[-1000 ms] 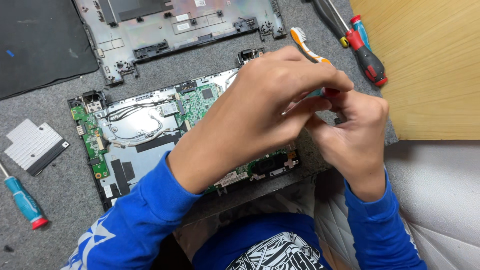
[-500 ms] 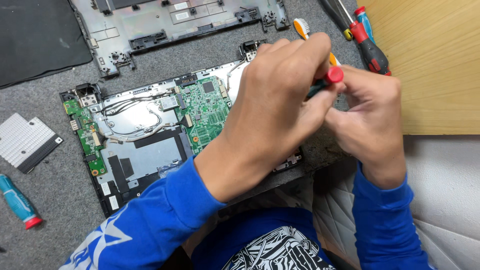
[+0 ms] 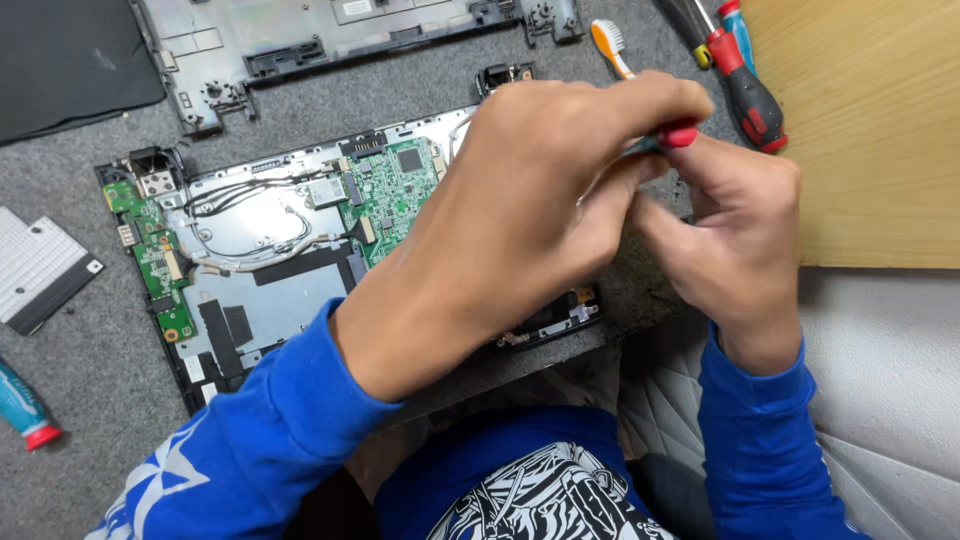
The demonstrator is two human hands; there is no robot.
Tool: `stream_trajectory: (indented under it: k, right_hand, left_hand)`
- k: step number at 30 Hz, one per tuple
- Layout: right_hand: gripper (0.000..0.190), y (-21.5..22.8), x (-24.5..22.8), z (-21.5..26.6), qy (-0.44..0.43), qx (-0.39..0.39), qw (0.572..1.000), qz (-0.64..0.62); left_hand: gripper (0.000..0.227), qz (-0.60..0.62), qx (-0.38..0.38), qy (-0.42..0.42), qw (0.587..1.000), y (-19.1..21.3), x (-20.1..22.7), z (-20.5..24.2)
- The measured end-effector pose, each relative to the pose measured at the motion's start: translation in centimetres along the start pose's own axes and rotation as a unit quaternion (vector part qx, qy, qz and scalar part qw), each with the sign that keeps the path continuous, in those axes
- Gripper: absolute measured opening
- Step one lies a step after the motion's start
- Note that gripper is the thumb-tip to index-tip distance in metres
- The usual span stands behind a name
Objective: The person cleans the exposed motherboard and internal components of a disassembled laptop using a toothbrush and a screwdriver. They brush various areas of the circuit board and use the screwdriver to manipulate small parts and connectors.
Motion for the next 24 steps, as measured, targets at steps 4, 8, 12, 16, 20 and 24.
stream_trajectory:
  k: [4,8,12,16,20,24]
  right_hand:
    - [0.023,-0.7,2.5,0.2,-0.062,0.03,0.972,-0.223]
    - [0.006,-0.1,-0.5,0.0,0.034,0.02,0.996,-0.081]
    - [0.012,-0.1,0.8,0.7,0.051,-0.025,0.997,-0.047]
    - [0.014,0.0,0.8,0.7,0.041,0.048,0.993,-0.096]
    - [0.002,0.1,-0.4,0.3,0.017,0.028,0.994,-0.106]
    - [0.02,0.2,0.2,0.8,0.031,-0.057,0.998,-0.026]
  left_hand:
    - [0.023,-0.017,0.038,0.031,0.999,0.6,1.0,-0.2]
    - [0.032,0.043,0.022,0.041,0.998,0.9,0.9,-0.2]
    - [0.02,0.052,0.015,-0.01,0.998,0.1,1.8,-0.4]
    - [0.017,0.003,0.059,0.006,0.998,0.8,1.3,-0.6]
    - [0.032,0.015,0.041,0.013,0.999,0.4,0.9,-0.4]
    - [0.03,0.036,0.01,-0.016,0.999,-0.1,1.5,-0.6]
Point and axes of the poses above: each hand's wrist, its own z-axis away from the middle knuckle, its own y-axis out of the back of the hand, x = y × z, the point moved 8 cm from there along -z, towards the middle knuckle, and after that the axes turned 8 degrees about -y, right-handed, at the moved point
